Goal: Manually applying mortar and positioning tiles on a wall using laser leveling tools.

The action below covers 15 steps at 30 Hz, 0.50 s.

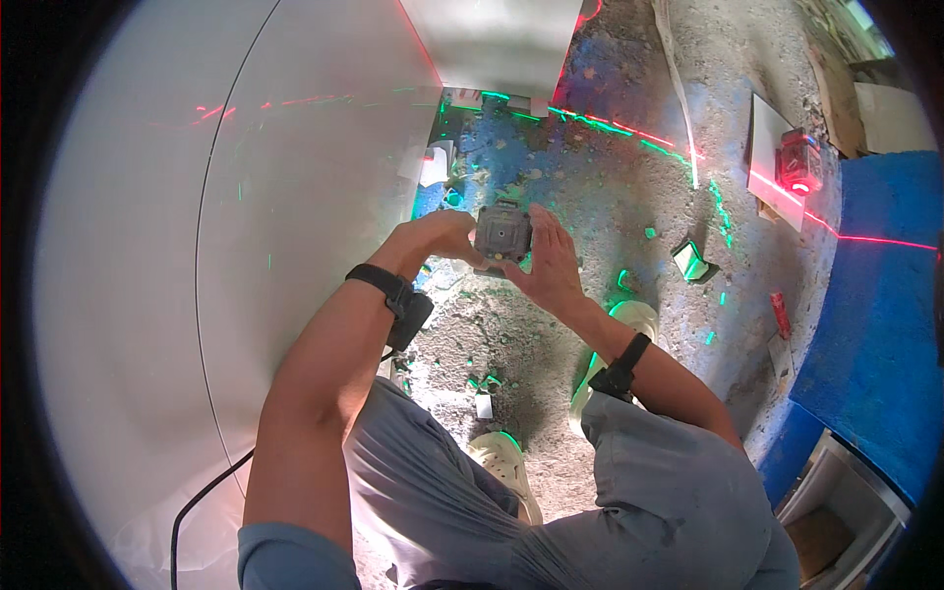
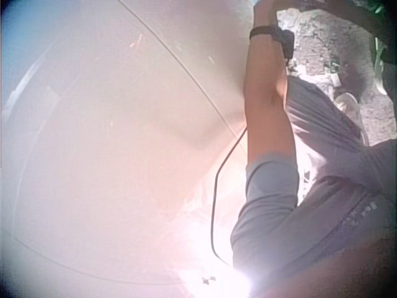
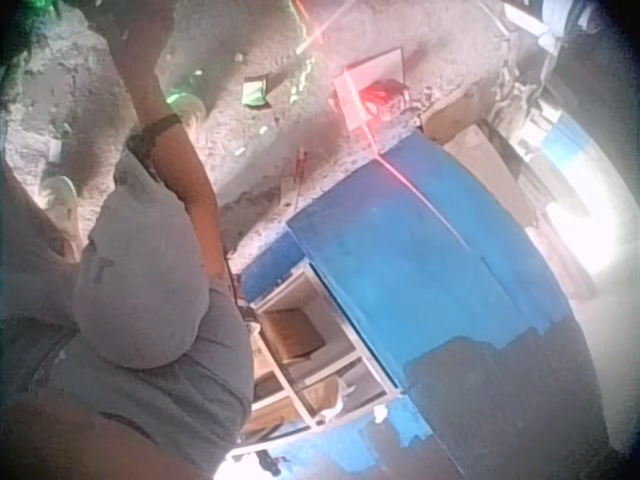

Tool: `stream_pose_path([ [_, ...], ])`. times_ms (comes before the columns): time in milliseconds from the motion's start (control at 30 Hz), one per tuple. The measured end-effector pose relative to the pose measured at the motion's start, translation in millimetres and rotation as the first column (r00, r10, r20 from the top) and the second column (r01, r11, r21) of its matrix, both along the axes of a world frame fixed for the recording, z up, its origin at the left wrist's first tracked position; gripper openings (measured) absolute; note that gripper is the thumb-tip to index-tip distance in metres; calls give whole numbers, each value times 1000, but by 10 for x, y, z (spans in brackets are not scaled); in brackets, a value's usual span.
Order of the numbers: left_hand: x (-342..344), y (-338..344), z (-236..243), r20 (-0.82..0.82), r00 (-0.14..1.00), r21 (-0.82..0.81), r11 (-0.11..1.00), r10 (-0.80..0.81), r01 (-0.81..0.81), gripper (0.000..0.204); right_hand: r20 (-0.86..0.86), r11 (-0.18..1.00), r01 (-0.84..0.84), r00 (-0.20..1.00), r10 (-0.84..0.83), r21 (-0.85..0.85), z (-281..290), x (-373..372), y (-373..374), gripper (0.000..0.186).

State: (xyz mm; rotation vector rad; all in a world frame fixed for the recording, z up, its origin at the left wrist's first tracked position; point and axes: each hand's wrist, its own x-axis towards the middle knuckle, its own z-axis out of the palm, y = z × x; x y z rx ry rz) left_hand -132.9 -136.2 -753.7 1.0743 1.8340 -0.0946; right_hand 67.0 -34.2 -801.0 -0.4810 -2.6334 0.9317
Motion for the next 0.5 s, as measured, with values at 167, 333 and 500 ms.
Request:
stream_pose_path([
  [167,6,13,28,11,1000,-19,1000,11,-11,66,14,1000,10,1000,-10,2,-5,-7,0,92],
  [333,-1,0,-38,-5,1000,-5,1000,-6,6,63,25,1000,-4,1000,4,-8,-20,-16,-26,88],
  [500,-16,-19,-26,15,998,46,997,-62,61,59,-45,997,-27,999,31,76,101,-3,-65,82],
])
